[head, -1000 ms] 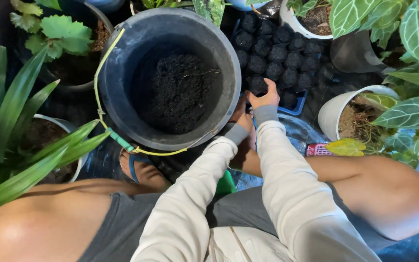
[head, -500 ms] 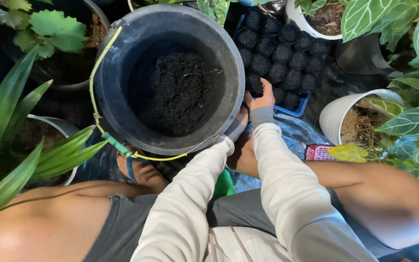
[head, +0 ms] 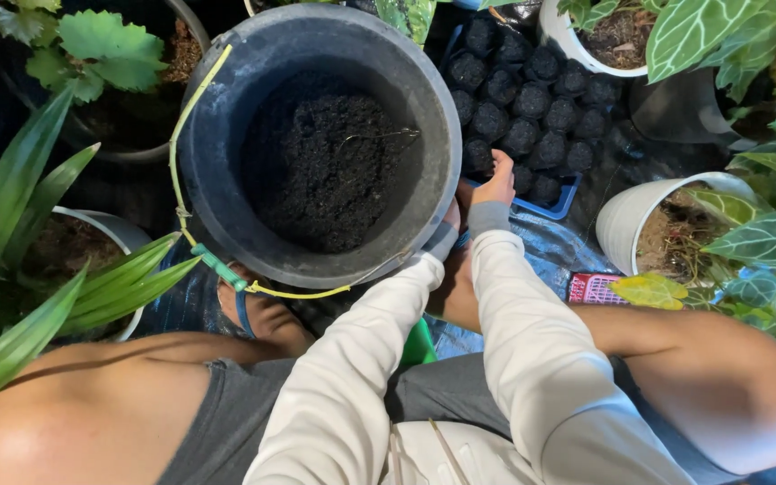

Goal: The person fills a small black plastic pot with dark soil from a larger bucket using a small metal scoop. They then compress the soil inside the pot with their hands.

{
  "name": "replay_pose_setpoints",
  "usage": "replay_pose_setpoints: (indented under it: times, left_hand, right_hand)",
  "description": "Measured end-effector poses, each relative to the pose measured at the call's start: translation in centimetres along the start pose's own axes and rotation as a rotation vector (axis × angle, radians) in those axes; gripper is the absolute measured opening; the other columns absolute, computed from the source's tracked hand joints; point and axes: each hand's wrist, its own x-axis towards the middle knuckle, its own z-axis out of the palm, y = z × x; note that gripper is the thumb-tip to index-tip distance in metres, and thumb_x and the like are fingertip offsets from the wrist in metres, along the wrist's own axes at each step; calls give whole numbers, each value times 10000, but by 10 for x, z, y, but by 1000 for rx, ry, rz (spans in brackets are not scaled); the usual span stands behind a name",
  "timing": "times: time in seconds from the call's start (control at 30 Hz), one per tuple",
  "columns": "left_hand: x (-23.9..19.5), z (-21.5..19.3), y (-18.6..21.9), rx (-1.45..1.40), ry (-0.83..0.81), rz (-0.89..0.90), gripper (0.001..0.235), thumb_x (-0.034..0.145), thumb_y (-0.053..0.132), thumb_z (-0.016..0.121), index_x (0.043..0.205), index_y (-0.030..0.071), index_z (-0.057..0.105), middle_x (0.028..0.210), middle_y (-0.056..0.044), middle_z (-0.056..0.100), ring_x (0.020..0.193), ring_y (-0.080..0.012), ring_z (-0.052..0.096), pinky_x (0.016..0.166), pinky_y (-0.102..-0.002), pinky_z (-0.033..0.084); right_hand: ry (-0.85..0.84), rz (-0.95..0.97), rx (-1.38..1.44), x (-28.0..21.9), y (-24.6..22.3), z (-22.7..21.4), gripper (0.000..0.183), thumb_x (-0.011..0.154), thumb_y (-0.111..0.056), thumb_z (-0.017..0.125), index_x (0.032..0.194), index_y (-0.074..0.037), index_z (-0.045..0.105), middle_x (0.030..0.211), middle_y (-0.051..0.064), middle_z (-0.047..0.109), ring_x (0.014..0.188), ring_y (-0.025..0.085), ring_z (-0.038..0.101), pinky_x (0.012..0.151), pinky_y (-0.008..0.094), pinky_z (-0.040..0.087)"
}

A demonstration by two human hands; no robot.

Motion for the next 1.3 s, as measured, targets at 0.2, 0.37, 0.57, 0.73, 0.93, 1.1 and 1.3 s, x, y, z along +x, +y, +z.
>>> replay_pose_setpoints:
  times: [0.2, 0.37, 0.57, 0.73, 0.93, 1.1, 1.3]
  left_hand:
    - [-15, -19, -20, -103, 9, -71, 200, 728, 158, 523, 853, 66, 396, 718, -163, 362, 602, -312, 414, 543, -393, 310]
    - [-19, -34, -17, -192, 16, -122, 165, 735, 171, 513, 799, 68, 400, 659, -158, 351, 547, -305, 407, 498, -387, 302]
    - [-10, 126, 35, -298, 28, -190, 151, 742, 187, 500, 734, 70, 405, 588, -151, 339, 480, -296, 398, 444, -381, 292]
    - [-1, 156, 37, -387, 33, -246, 166, 749, 200, 490, 681, 73, 409, 528, -146, 328, 424, -289, 390, 400, -376, 284]
    - [-3, 165, 27, -494, 37, -307, 209, 756, 215, 478, 616, 75, 413, 457, -139, 315, 357, -281, 381, 346, -369, 275]
    - [-7, 168, 32, -595, 28, -334, 256, 763, 229, 468, 562, 77, 417, 398, -134, 304, 302, -274, 373, 301, -364, 267]
    - [-37, 160, 64, 273, -118, -121, 472, 859, 517, 322, 1178, 224, 512, 1159, -63, 573, 1110, -241, 520, 982, -350, 367]
  right_hand:
    - [122, -77, -72, 1, 5, 11, 629, 572, -342, 768, 1071, -227, 403, 1014, 2, 547, 1020, 183, 502, 845, 317, 333]
    - [205, -107, -110, 22, 36, 32, 596, 577, -374, 732, 1051, -266, 387, 955, -79, 550, 962, 124, 500, 829, 296, 327]
    - [273, -116, -161, 9, 13, 24, 571, 585, -331, 712, 1041, -264, 376, 952, -93, 560, 932, 123, 496, 809, 299, 319]
    - [243, -104, -178, 1, -3, 17, 578, 586, -257, 697, 1054, -252, 358, 1012, -61, 573, 941, 153, 492, 810, 309, 306]
    - [206, -104, -210, -8, -16, 5, 575, 617, -224, 675, 1083, -242, 338, 1024, -48, 581, 952, 178, 489, 819, 340, 302]
    - [482, -308, 102, 3, 6, 3, 346, 651, -176, 579, 974, -223, 462, 815, -79, 582, 711, 127, 519, 702, 298, 335]
    - [502, -208, 771, 44, -20, -38, 270, 876, -385, 413, 813, -151, 533, 555, 29, 565, 447, 94, 427, 479, 174, 356]
